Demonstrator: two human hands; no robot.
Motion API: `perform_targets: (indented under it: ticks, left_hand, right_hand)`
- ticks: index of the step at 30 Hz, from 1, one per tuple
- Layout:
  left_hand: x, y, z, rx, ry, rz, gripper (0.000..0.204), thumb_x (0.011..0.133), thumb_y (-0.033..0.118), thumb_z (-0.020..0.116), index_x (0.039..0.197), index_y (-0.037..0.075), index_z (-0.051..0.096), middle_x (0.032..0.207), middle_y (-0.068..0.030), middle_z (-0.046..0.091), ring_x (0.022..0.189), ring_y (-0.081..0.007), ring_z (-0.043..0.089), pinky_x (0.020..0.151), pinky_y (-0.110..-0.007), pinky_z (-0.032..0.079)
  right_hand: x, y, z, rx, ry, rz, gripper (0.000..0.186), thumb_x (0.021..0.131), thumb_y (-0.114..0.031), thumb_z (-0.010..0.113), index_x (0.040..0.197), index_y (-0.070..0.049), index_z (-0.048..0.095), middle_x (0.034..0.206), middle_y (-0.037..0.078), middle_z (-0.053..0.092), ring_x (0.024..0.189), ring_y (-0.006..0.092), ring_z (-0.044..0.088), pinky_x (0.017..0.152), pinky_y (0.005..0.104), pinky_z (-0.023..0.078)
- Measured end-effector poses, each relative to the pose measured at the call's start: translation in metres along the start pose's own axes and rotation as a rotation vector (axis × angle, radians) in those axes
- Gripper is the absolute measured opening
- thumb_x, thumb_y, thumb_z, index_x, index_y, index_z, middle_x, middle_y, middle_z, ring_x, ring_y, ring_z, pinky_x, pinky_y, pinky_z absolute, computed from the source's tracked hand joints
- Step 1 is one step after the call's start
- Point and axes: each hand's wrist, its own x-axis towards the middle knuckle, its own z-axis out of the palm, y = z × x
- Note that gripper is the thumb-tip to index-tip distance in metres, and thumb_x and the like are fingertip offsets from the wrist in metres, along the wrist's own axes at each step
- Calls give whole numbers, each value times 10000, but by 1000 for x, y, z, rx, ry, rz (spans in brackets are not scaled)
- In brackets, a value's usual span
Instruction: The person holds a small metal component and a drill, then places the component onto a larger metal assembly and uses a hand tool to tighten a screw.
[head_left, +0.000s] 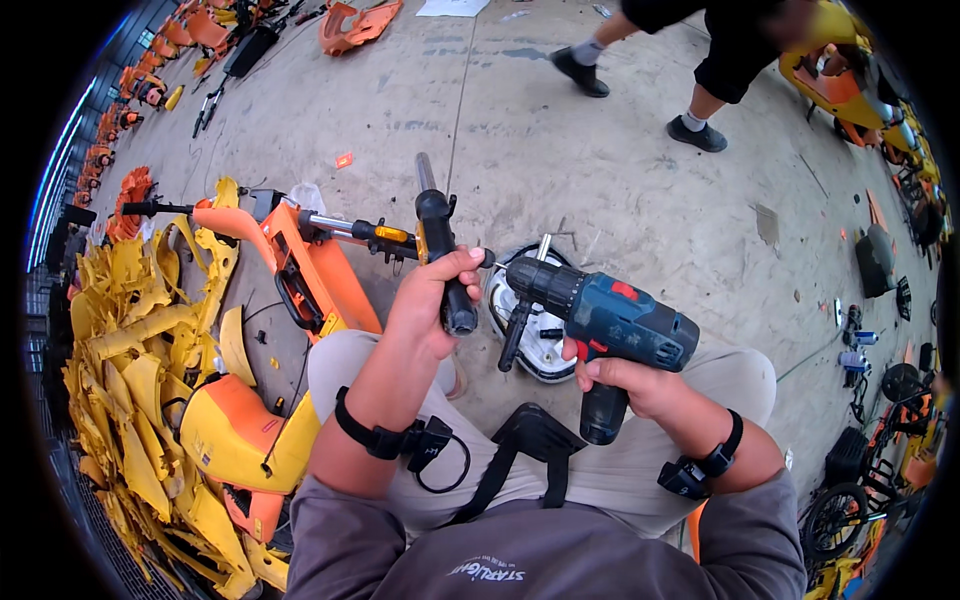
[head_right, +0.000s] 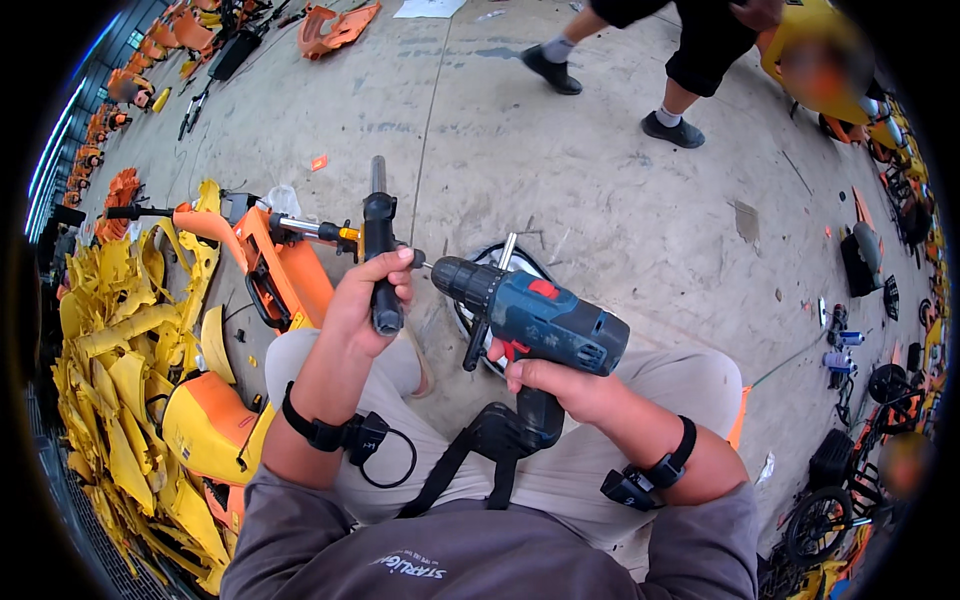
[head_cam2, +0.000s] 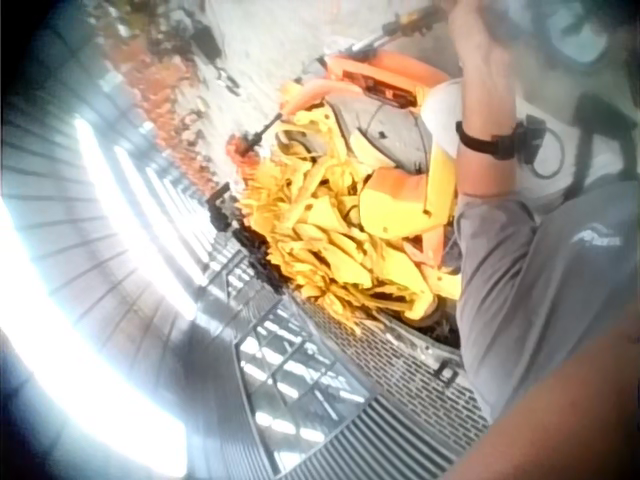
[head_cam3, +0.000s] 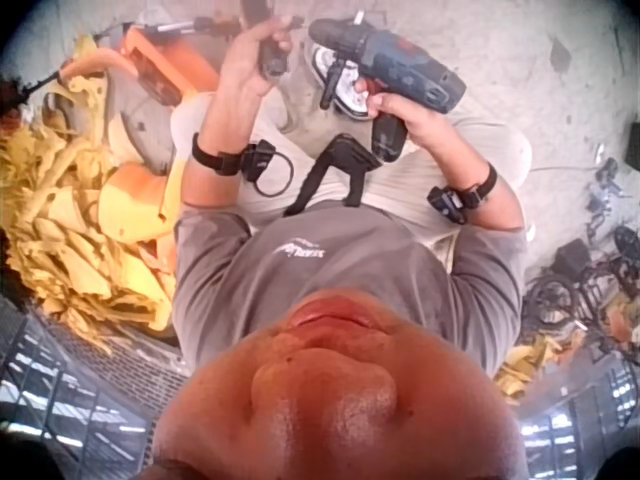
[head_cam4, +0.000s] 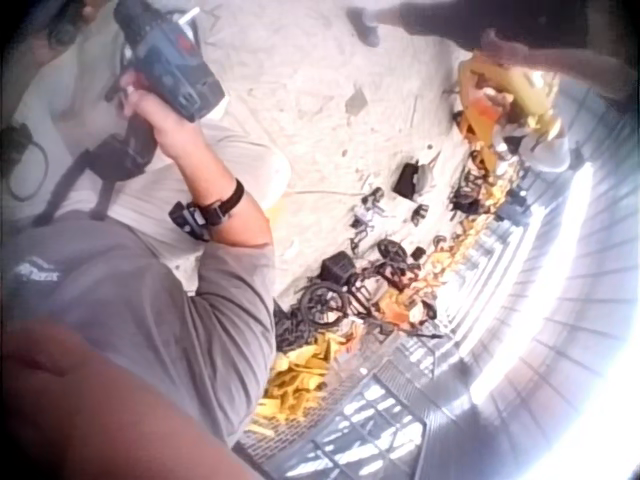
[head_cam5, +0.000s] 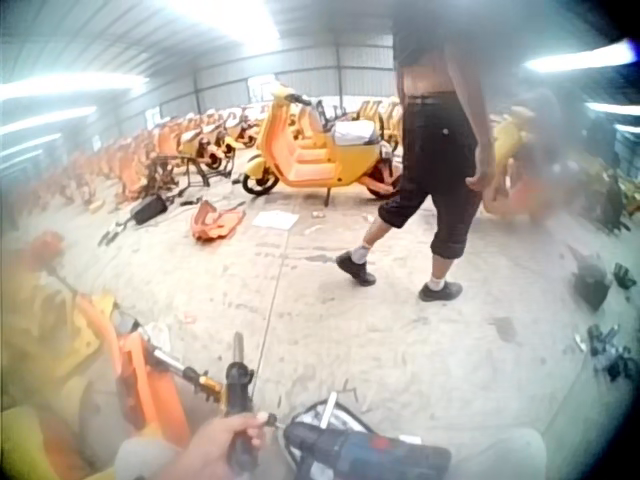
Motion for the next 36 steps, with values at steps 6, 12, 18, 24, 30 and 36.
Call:
perform_targets:
  ticks: [6, 12, 18, 24, 30, 36]
  left_hand:
    - [5, 4, -7, -2, 1, 27, 181, 867, 52, 690, 975, 23, 548, 773, 2, 551, 612, -42, 535, 535, -175, 488]
    - [14, 25, -22, -229, 46, 31, 187, 873, 41, 680, 970, 6, 523, 813, -34, 563, 631, -68, 578, 529, -209, 519]
    - [12, 24, -28, -213, 126, 121, 204, 863, 34, 690, 964, 28, 513, 824, -35, 558, 632, -75, 577, 535, -220, 514]
    - [7, 17, -27, -195, 79, -76, 197, 875, 85, 696, 999, 28, 554, 894, -56, 603, 613, -61, 579, 507, -191, 499]
    - [7, 7, -15, -162, 6, -184, 184, 882, 109, 697, 973, 26, 561, 883, -56, 598, 607, -62, 580, 508, -189, 497]
    - [4, 6, -12, -147, -50, -190, 193, 881, 105, 696, 976, 30, 545, 877, -60, 584, 619, -70, 571, 507, -199, 493]
  right_hand:
    - [-1, -1, -1, 297, 52, 28, 473, 738, -50, 617, 1202, -6, 534, 997, 137, 613, 708, 185, 587, 700, 347, 504]
    - [-10, 1, -6, 245, 91, 3, 424, 744, -65, 609, 1156, 12, 545, 991, 128, 610, 711, 174, 579, 693, 352, 508]
    - [-16, 3, -19, 296, 67, -10, 411, 776, -56, 614, 1176, 1, 540, 1007, 121, 621, 737, 157, 592, 726, 310, 496]
    - [-15, 3, -11, 237, 64, -2, 396, 795, -51, 641, 1179, -15, 552, 1008, 116, 632, 733, 154, 606, 711, 304, 509]
    - [-12, 6, -12, 98, -37, -4, 337, 819, -53, 655, 1148, -40, 582, 1016, 73, 641, 747, 119, 603, 685, 267, 512]
    - [-15, 5, -12, 98, -26, -14, 322, 825, -39, 646, 1140, -30, 584, 1014, 78, 643, 746, 128, 609, 691, 273, 519]
